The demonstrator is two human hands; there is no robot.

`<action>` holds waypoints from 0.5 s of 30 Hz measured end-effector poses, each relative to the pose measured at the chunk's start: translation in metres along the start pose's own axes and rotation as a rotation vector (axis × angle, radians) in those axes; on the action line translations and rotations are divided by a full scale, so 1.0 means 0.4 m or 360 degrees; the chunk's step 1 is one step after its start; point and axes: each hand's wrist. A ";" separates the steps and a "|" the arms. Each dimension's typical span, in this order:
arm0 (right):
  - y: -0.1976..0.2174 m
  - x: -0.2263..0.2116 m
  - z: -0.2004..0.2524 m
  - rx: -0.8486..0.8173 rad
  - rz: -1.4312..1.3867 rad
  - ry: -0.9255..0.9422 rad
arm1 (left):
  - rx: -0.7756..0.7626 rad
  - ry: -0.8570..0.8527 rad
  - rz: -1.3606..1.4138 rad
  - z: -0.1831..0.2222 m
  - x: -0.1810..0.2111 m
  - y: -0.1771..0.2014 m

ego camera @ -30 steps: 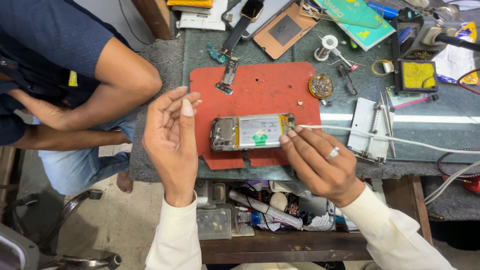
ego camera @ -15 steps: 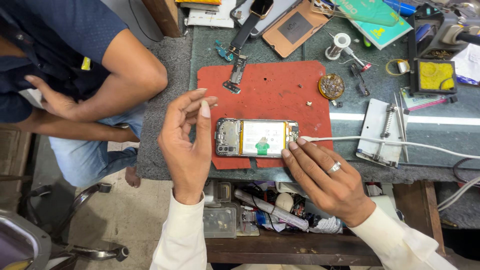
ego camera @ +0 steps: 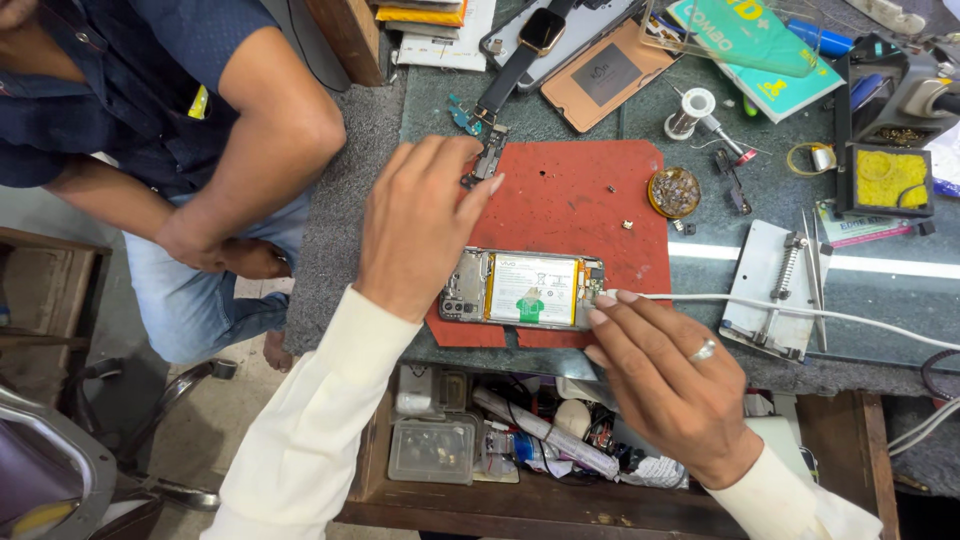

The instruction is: The person disassembles the internal components of a mobile phone, removes a circuit board module, and uses a screwdriver to loosen and remove several screws from the internal chassis.

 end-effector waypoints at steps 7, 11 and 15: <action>0.007 0.025 0.020 0.0111 -0.0119 -0.0222 | -0.0161 -0.0020 -0.0149 -0.025 -0.008 0.000; 0.006 0.030 0.028 0.0131 -0.0172 -0.0230 | -0.0201 -0.0080 -0.0168 -0.023 -0.012 0.008; 0.006 0.032 0.030 0.0138 -0.0185 -0.0223 | -0.0155 -0.0052 -0.0067 -0.023 -0.010 0.018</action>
Point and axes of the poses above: each hand's wrist, its own z-axis away from the middle knuckle, its own y-axis out of the back of the hand, x = y × z, and after that the axes turned 14 degrees about -x, right-handed
